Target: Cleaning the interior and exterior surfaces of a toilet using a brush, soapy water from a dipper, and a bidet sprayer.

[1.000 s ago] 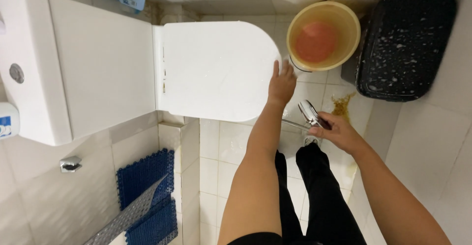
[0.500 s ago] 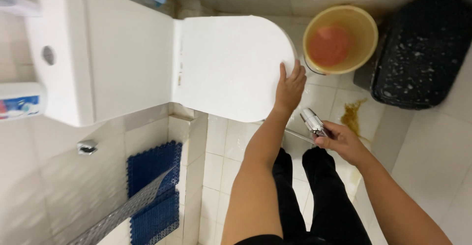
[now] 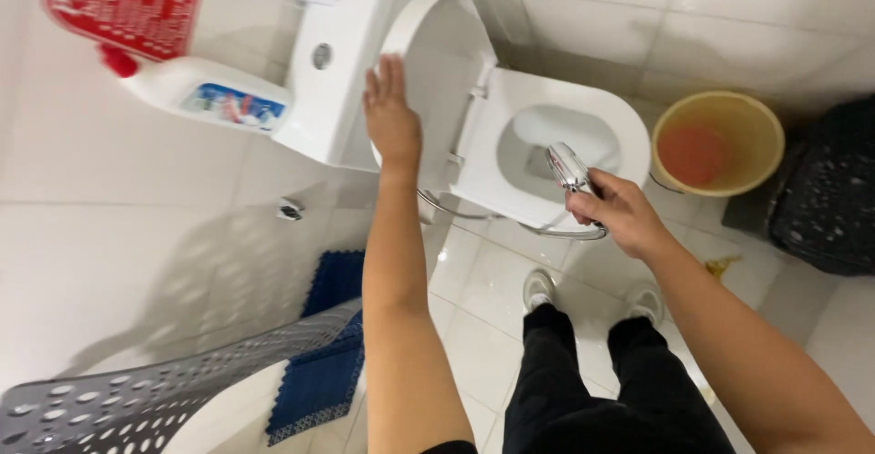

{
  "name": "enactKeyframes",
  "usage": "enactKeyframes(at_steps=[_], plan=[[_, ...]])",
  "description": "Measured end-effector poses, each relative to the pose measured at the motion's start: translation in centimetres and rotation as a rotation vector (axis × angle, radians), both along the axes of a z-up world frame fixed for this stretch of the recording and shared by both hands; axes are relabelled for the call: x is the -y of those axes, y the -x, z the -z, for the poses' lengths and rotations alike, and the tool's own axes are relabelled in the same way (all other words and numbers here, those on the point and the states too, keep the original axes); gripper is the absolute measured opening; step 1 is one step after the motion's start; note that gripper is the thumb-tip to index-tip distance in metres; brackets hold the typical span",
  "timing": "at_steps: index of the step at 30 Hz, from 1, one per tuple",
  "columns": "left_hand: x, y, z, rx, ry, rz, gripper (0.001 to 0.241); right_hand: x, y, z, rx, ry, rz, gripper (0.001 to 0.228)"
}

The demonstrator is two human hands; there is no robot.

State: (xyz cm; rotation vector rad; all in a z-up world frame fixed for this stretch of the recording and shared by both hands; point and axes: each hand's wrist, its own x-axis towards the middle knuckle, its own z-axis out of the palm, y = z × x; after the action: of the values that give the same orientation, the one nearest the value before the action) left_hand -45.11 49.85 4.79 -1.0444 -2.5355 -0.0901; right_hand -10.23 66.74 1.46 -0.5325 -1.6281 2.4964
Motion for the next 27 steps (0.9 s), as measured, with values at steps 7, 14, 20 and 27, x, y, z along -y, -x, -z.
enactKeyframes(at_steps=[7,14,20,27], plan=[[7.6,9.3,0.6,0.255,-0.068,-0.209,0.078,6.6,10.7,-4.8,-0.033,-0.040,-0.014,0.042],[7.7,5.0,-0.3,0.172,0.027,-0.133,0.083,12.6,19.4,-5.9,0.135,-0.468,-0.185,0.038],[8.8,4.7,6.1,0.192,-0.063,0.213,0.077,14.8,23.2,-6.2,0.190,-0.440,-0.216,0.046],[5.3,8.9,3.9,0.546,-0.437,0.069,0.071,13.4,23.7,-5.3,0.050,-0.387,-0.070,0.042]])
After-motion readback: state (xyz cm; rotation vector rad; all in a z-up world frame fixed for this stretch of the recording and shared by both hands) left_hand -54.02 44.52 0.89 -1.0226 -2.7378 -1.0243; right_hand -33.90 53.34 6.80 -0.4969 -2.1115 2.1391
